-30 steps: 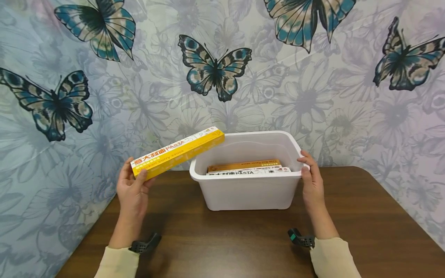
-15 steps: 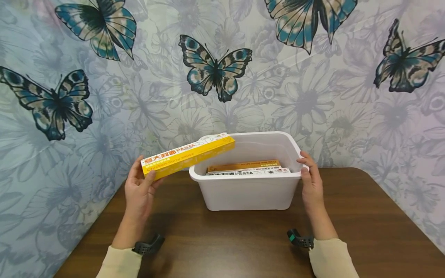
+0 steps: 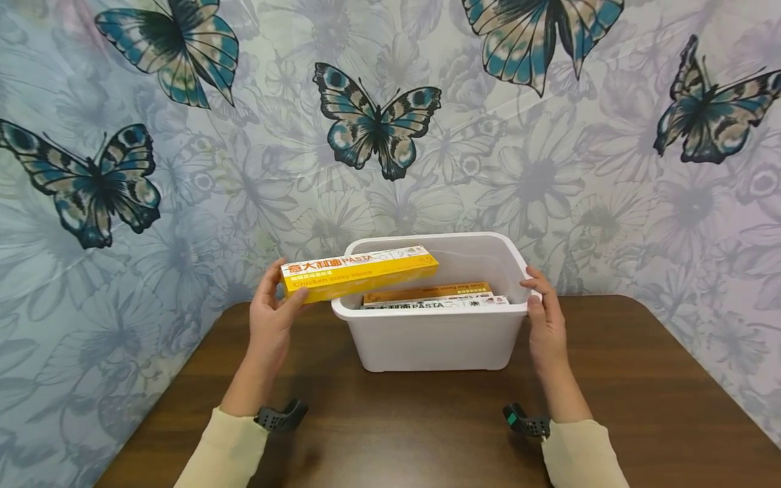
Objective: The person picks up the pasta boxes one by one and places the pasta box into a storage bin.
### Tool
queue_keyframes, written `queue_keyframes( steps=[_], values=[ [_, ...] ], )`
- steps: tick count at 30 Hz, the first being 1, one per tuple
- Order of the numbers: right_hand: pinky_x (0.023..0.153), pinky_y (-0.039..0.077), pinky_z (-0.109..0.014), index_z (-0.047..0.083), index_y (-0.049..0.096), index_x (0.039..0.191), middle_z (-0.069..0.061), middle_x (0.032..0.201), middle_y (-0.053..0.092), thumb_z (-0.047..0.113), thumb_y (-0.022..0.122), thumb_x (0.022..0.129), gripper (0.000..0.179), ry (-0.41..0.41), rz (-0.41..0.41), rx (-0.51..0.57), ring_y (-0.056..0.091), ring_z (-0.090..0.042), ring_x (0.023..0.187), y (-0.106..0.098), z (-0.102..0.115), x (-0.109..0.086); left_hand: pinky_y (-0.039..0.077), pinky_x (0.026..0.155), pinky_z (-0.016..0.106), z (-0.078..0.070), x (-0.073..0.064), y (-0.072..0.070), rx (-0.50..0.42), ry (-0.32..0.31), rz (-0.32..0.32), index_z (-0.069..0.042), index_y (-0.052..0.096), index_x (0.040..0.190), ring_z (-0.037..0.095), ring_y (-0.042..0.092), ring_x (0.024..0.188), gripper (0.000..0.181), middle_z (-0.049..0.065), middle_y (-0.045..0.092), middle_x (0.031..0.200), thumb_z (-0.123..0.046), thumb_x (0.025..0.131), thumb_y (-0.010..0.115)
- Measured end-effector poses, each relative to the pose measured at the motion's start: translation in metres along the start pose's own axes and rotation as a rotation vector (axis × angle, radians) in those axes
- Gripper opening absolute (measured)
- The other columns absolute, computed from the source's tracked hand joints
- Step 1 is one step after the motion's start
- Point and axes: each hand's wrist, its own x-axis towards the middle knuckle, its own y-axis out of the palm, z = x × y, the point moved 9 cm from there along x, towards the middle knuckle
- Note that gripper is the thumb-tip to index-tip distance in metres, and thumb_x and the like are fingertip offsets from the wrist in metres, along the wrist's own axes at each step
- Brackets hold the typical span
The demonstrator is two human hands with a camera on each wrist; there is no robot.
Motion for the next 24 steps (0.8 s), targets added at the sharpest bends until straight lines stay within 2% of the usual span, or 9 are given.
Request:
queue_keyframes(
  steps=[5, 9, 15, 24],
  values=[
    [0.095, 0.039, -0.020, -0.005, 0.047, 0.134, -0.007, 0.158, 0.038, 0.016, 0.036, 0.108, 0.035, 0.004, -0.006, -0.008, 0.033, -0.019, 0.143, 0.000, 0.001, 0.000, 0.055, 0.091, 0.019, 0.004, 0.007, 0.010, 0.048, -0.028, 0.029, -0.028, 0.042, 0.149, 0.019, 0.060, 0.111, 0.068, -0.005, 0.040, 0.144, -0.008, 0.091, 0.072],
    [0.094, 0.040, -0.020, -0.004, 0.046, 0.134, -0.007, 0.158, 0.037, 0.016, 0.036, 0.108, 0.035, 0.008, -0.003, -0.011, 0.033, -0.019, 0.143, 0.000, 0.001, 0.000, 0.055, 0.089, 0.018, 0.005, 0.011, 0.019, 0.083, -0.040, 0.059, -0.031, 0.045, 0.147, 0.021, 0.059, 0.110, 0.065, -0.006, 0.041, 0.143, -0.012, 0.091, 0.073],
    [0.093, 0.040, -0.021, -0.003, 0.047, 0.134, -0.008, 0.158, 0.036, 0.018, 0.036, 0.108, 0.035, 0.006, -0.003, -0.009, 0.033, -0.019, 0.143, -0.001, 0.000, 0.001, 0.055, 0.089, 0.020, 0.010, 0.017, 0.032, 0.102, -0.065, 0.116, -0.034, 0.047, 0.145, 0.022, 0.060, 0.115, 0.066, 0.000, 0.043, 0.138, -0.015, 0.089, 0.075],
    [0.095, 0.040, -0.019, -0.007, 0.045, 0.134, -0.007, 0.158, 0.037, 0.017, 0.036, 0.108, 0.036, 0.009, -0.009, -0.027, 0.033, -0.018, 0.143, -0.001, 0.000, 0.001, 0.054, 0.088, 0.019, 0.022, 0.027, 0.038, 0.219, -0.107, 0.121, -0.026, 0.048, 0.147, 0.021, 0.057, 0.116, 0.069, 0.006, 0.055, 0.135, -0.019, 0.086, 0.079]
  ],
)
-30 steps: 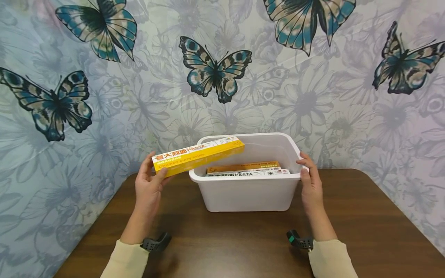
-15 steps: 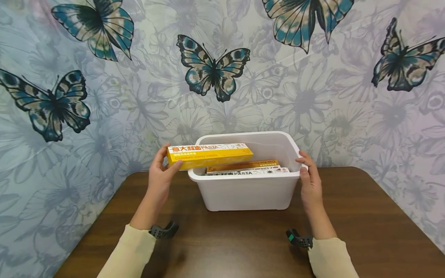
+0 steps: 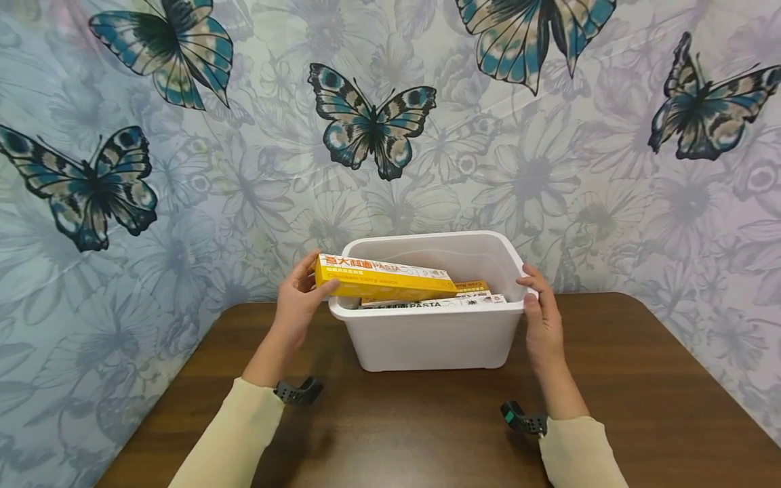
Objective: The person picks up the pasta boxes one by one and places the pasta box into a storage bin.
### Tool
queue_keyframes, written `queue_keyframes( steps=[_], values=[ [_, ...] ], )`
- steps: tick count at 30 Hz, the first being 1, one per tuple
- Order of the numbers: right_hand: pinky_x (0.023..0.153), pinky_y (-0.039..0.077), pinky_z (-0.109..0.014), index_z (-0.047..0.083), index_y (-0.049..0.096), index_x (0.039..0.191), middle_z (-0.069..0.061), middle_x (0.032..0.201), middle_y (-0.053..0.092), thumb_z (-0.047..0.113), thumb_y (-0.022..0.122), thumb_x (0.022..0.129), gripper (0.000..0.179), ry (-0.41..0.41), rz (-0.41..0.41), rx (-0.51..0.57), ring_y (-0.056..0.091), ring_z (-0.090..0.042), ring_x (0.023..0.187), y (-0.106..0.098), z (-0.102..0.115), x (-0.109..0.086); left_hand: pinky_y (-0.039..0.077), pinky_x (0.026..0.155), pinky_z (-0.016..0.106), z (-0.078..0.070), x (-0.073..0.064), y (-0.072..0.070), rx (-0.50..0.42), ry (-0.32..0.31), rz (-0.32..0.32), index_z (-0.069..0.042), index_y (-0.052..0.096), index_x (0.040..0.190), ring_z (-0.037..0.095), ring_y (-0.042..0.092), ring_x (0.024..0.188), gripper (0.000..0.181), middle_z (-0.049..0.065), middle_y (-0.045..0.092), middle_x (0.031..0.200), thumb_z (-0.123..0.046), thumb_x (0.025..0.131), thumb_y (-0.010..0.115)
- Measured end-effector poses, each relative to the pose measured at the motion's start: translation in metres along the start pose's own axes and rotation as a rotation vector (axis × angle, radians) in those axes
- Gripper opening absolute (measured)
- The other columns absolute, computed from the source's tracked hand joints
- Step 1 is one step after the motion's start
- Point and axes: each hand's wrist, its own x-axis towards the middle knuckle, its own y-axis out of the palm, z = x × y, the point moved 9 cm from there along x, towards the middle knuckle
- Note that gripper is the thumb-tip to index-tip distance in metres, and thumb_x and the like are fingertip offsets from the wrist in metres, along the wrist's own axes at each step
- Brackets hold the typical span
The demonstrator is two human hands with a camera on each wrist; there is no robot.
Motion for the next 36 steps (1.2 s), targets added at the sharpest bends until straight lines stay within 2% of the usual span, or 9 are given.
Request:
queue_keyframes(
  steps=[4, 10, 14, 20, 22, 30, 33, 36],
  values=[
    [0.095, 0.040, -0.019, -0.005, 0.047, 0.133, -0.007, 0.157, 0.039, 0.017, 0.037, 0.108, 0.035, -0.003, -0.010, -0.008, 0.034, -0.018, 0.143, -0.001, 0.000, 0.000, 0.053, 0.095, 0.028, 0.002, 0.005, 0.005, 0.065, -0.012, 0.033, -0.027, 0.050, 0.146, 0.025, 0.058, 0.119, 0.068, 0.005, 0.058, 0.136, -0.023, 0.085, 0.080],
    [0.097, 0.038, -0.018, -0.004, 0.047, 0.133, -0.005, 0.158, 0.039, 0.018, 0.037, 0.108, 0.035, 0.014, -0.020, -0.028, 0.033, -0.018, 0.144, -0.002, -0.001, 0.000, 0.045, 0.110, 0.046, 0.003, 0.013, 0.014, 0.119, -0.007, 0.083, -0.021, 0.051, 0.146, 0.028, 0.052, 0.126, 0.067, 0.000, 0.049, 0.141, -0.024, 0.085, 0.080],
    [0.098, 0.038, -0.018, -0.004, 0.047, 0.133, -0.004, 0.157, 0.039, 0.018, 0.037, 0.108, 0.035, 0.028, -0.027, -0.046, 0.033, -0.017, 0.144, -0.003, -0.002, 0.000, 0.037, 0.114, 0.047, 0.005, 0.019, 0.021, 0.150, -0.031, 0.104, -0.022, 0.051, 0.145, 0.026, 0.045, 0.130, 0.067, 0.001, 0.047, 0.142, -0.023, 0.085, 0.081],
    [0.098, 0.038, -0.020, -0.005, 0.047, 0.133, -0.003, 0.157, 0.040, 0.018, 0.037, 0.108, 0.035, 0.032, -0.038, -0.057, 0.034, -0.017, 0.144, -0.003, -0.002, -0.001, 0.043, 0.109, 0.046, 0.011, 0.027, 0.029, 0.229, -0.154, 0.144, -0.032, 0.050, 0.145, 0.028, 0.041, 0.135, 0.072, 0.002, 0.042, 0.151, -0.023, 0.082, 0.083],
    [0.099, 0.037, -0.021, -0.004, 0.047, 0.132, -0.003, 0.157, 0.040, 0.018, 0.037, 0.108, 0.035, 0.027, -0.040, -0.054, 0.033, -0.017, 0.144, -0.003, -0.001, 0.000, 0.044, 0.110, 0.046, 0.012, 0.031, 0.031, 0.260, -0.174, 0.157, -0.032, 0.050, 0.146, 0.029, 0.040, 0.137, 0.074, 0.002, 0.042, 0.152, -0.023, 0.081, 0.084],
    [0.098, 0.037, -0.021, -0.006, 0.047, 0.131, -0.004, 0.156, 0.041, 0.017, 0.037, 0.108, 0.034, 0.022, -0.041, -0.037, 0.034, -0.017, 0.143, -0.003, -0.001, 0.000, 0.048, 0.108, 0.045, 0.013, 0.041, 0.036, 0.343, -0.185, 0.199, -0.026, 0.050, 0.146, 0.027, 0.046, 0.136, 0.072, 0.000, 0.048, 0.151, -0.018, 0.082, 0.082],
    [0.098, 0.037, -0.021, -0.006, 0.046, 0.132, -0.004, 0.157, 0.040, 0.017, 0.037, 0.108, 0.034, 0.027, -0.043, -0.043, 0.033, -0.017, 0.144, -0.003, -0.001, 0.000, 0.046, 0.110, 0.047, 0.013, 0.040, 0.036, 0.331, -0.173, 0.194, -0.024, 0.049, 0.147, 0.028, 0.045, 0.139, 0.069, -0.001, 0.049, 0.151, -0.016, 0.085, 0.079],
    [0.099, 0.036, -0.022, -0.006, 0.046, 0.132, -0.004, 0.157, 0.040, 0.016, 0.037, 0.108, 0.034, 0.033, -0.045, -0.050, 0.033, -0.017, 0.144, -0.004, -0.001, 0.000, 0.043, 0.112, 0.049, 0.013, 0.037, 0.035, 0.292, -0.163, 0.162, -0.021, 0.050, 0.147, 0.030, 0.043, 0.141, 0.064, -0.001, 0.050, 0.150, -0.015, 0.088, 0.076]
  ],
)
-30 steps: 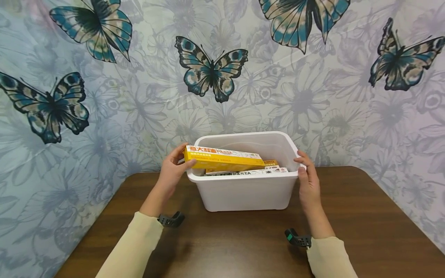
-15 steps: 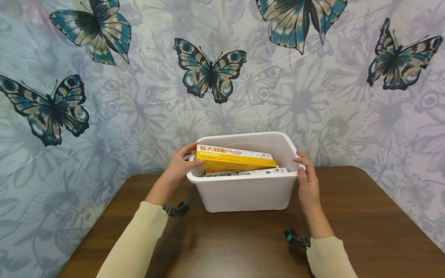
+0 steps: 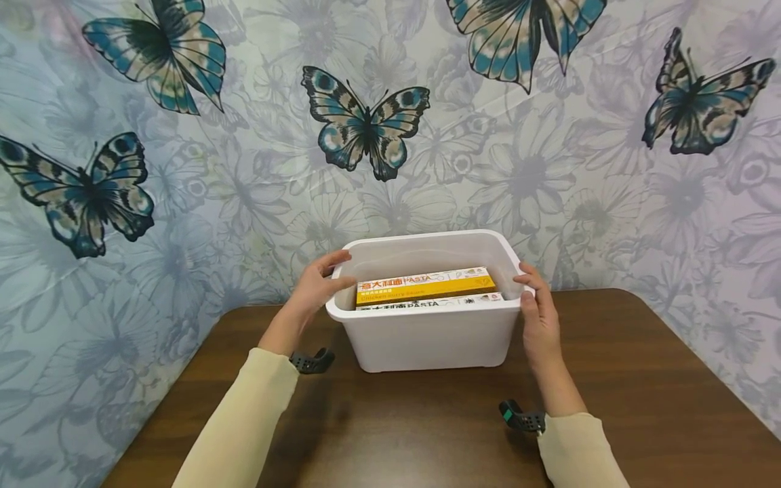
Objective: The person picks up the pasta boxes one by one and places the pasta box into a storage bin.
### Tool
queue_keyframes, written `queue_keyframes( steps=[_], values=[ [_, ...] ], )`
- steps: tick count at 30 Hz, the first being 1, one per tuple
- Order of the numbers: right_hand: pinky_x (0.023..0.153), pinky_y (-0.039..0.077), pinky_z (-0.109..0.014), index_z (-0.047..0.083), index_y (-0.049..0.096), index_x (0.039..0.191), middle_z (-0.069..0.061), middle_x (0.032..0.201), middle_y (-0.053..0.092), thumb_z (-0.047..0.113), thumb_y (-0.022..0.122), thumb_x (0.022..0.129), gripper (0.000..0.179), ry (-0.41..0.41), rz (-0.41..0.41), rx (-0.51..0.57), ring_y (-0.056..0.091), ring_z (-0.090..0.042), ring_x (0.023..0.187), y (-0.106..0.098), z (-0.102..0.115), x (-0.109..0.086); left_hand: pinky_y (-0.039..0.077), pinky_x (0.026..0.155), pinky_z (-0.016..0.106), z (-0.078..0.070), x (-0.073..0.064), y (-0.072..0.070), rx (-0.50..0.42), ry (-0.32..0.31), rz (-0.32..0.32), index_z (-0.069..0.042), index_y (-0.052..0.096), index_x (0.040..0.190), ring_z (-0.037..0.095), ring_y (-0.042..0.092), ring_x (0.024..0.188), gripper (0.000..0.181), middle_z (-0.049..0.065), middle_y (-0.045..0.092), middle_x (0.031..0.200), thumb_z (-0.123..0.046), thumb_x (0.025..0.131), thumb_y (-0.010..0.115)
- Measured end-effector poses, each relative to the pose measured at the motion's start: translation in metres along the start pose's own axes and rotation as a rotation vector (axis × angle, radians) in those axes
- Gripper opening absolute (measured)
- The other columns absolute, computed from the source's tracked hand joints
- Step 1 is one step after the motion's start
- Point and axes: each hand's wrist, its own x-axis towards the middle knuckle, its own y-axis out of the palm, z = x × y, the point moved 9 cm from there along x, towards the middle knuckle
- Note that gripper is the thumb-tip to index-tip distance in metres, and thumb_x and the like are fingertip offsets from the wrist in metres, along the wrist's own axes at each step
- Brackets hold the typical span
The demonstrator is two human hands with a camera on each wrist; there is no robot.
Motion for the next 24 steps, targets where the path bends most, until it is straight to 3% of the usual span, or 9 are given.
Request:
queue_keyframes(
  steps=[4, 10, 17, 24],
  values=[
    [0.100, 0.036, -0.021, -0.006, 0.047, 0.131, -0.003, 0.156, 0.041, 0.016, 0.037, 0.107, 0.034, 0.005, -0.003, -0.007, 0.033, -0.017, 0.144, 0.000, 0.000, -0.001, 0.045, 0.110, 0.051, 0.004, -0.006, -0.002, -0.086, 0.018, -0.067, -0.018, 0.054, 0.143, 0.031, 0.048, 0.137, 0.054, 0.006, 0.052, 0.148, -0.018, 0.092, 0.071],
    [0.100, 0.036, -0.020, -0.006, 0.046, 0.132, -0.003, 0.157, 0.041, 0.016, 0.037, 0.107, 0.034, 0.004, 0.003, -0.017, 0.033, -0.017, 0.144, -0.001, 0.000, -0.003, 0.053, 0.096, 0.043, 0.015, -0.023, -0.003, -0.205, 0.065, -0.151, -0.017, 0.056, 0.142, 0.034, 0.057, 0.123, 0.043, 0.014, 0.058, 0.139, -0.021, 0.099, 0.060],
    [0.099, 0.036, -0.020, -0.007, 0.046, 0.131, -0.004, 0.156, 0.041, 0.016, 0.037, 0.107, 0.034, 0.002, 0.002, -0.016, 0.033, -0.016, 0.144, 0.000, 0.001, -0.002, 0.047, 0.103, 0.041, 0.014, -0.041, -0.002, -0.190, 0.207, -0.157, -0.010, 0.057, 0.140, 0.027, 0.052, 0.131, 0.040, -0.005, 0.047, 0.155, -0.020, 0.101, 0.055],
    [0.098, 0.039, -0.015, -0.008, 0.045, 0.132, -0.006, 0.157, 0.039, 0.014, 0.037, 0.107, 0.034, 0.013, 0.038, -0.026, 0.033, -0.015, 0.143, 0.000, 0.002, -0.003, 0.042, 0.112, 0.047, 0.013, -0.061, 0.002, -0.124, 0.301, -0.137, -0.012, 0.049, 0.148, 0.029, 0.046, 0.141, 0.046, -0.001, 0.038, 0.160, -0.025, 0.103, 0.052]
  ],
)
